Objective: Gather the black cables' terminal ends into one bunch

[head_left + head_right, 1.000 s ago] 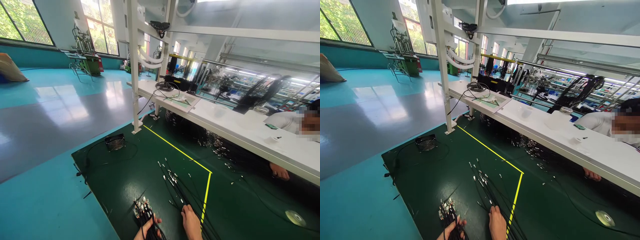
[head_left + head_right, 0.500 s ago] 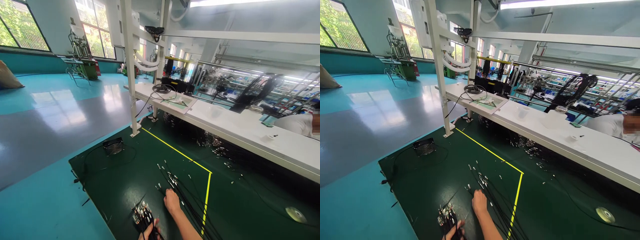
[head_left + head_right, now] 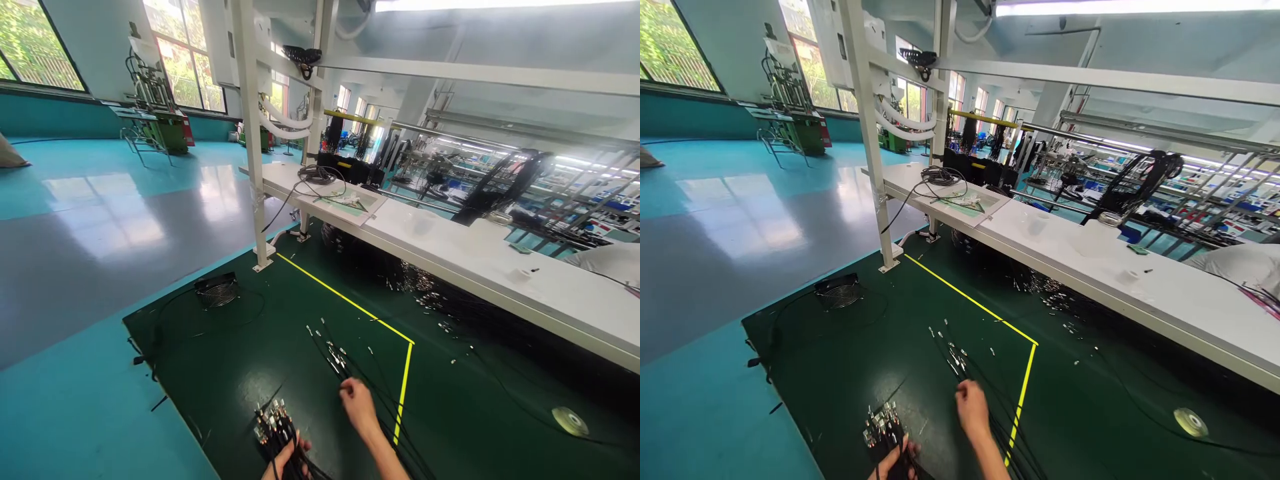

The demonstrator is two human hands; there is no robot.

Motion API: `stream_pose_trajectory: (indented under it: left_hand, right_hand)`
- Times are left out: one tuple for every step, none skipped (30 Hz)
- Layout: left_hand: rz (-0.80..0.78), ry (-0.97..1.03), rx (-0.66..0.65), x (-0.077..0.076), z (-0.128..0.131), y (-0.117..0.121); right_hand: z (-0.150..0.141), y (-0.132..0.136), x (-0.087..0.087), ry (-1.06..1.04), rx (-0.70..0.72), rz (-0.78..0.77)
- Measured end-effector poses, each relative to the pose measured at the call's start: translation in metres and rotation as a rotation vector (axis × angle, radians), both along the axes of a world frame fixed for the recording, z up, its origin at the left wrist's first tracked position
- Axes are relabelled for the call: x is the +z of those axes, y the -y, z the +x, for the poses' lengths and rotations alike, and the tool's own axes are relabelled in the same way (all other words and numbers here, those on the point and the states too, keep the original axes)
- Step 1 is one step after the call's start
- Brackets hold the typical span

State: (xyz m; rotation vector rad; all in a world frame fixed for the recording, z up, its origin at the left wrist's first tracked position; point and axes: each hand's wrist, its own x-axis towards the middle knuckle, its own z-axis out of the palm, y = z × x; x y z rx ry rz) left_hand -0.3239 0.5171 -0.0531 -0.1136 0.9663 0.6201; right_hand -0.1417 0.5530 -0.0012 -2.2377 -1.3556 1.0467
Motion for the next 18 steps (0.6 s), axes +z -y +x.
stream_pose_trajectory:
  left_hand:
    - [0.005, -0.001, -0.015, 0.002, 0.0, 0.0]
    - [0.017, 0.0, -0.025, 0.004, -0.001, 0.0]
    - [0.016, -0.001, -0.029, 0.005, -0.001, 0.001]
    - [0.01, -0.001, -0.031, 0.006, -0.002, 0.001]
    - [0.012, -0.003, -0.028, 0.006, -0.002, 0.002]
    - [0.027, -0.003, -0.021, 0.005, -0.003, 0.002]
    - [0.051, 0.0, -0.01, 0.004, -0.003, 0.003]
    - [0.077, 0.004, -0.008, 0.002, -0.003, 0.003]
    - [0.098, 0.007, -0.018, 0.001, -0.004, 0.004]
    - [0.113, 0.006, -0.036, 0.0, -0.004, 0.004]
    - [0.116, 0.0, -0.065, -0.001, -0.005, 0.004]
    - [0.111, -0.007, -0.101, -0.001, -0.005, 0.004]
    - [0.105, -0.017, -0.132, -0.001, -0.006, 0.004]
    - [0.102, -0.028, -0.152, -0.001, -0.007, 0.004]
    - [0.103, -0.038, -0.157, 0.0, -0.008, 0.004]
    - [0.106, -0.049, -0.155, 0.002, -0.01, 0.004]
    - [0.113, -0.059, -0.143, 0.004, -0.011, 0.004]
    - [0.121, -0.064, -0.124, 0.007, -0.012, 0.003]
  right_hand:
    - [0.012, -0.002, -0.006, 0.103, -0.041, 0.038]
    - [0.023, -0.004, -0.011, 0.184, -0.064, 0.061]
    - [0.032, -0.004, -0.017, 0.244, -0.069, 0.074]
    - [0.039, -0.005, -0.023, 0.283, -0.06, 0.077]
    - [0.044, -0.004, -0.028, 0.306, -0.042, 0.077]
    - [0.047, -0.004, -0.032, 0.32, -0.024, 0.077]
    - [0.049, -0.004, -0.035, 0.332, -0.012, 0.079]
    - [0.05, -0.003, -0.037, 0.343, -0.006, 0.081]
    - [0.051, -0.003, -0.037, 0.355, -0.006, 0.083]
    - [0.052, -0.002, -0.037, 0.368, -0.008, 0.088]
    - [0.052, -0.001, -0.035, 0.381, -0.009, 0.097]
    - [0.053, 0.0, -0.033, 0.394, -0.009, 0.11]
    - [0.053, 0.002, -0.029, 0.406, -0.008, 0.123]
    - [0.053, 0.004, -0.025, 0.414, -0.007, 0.136]
    - [0.052, 0.007, -0.021, 0.42, -0.005, 0.147]
    - [0.05, 0.01, -0.017, 0.424, -0.005, 0.156]
    - [0.047, 0.014, -0.014, 0.427, -0.003, 0.163]
    - [0.044, 0.019, -0.011, 0.434, 0.004, 0.17]
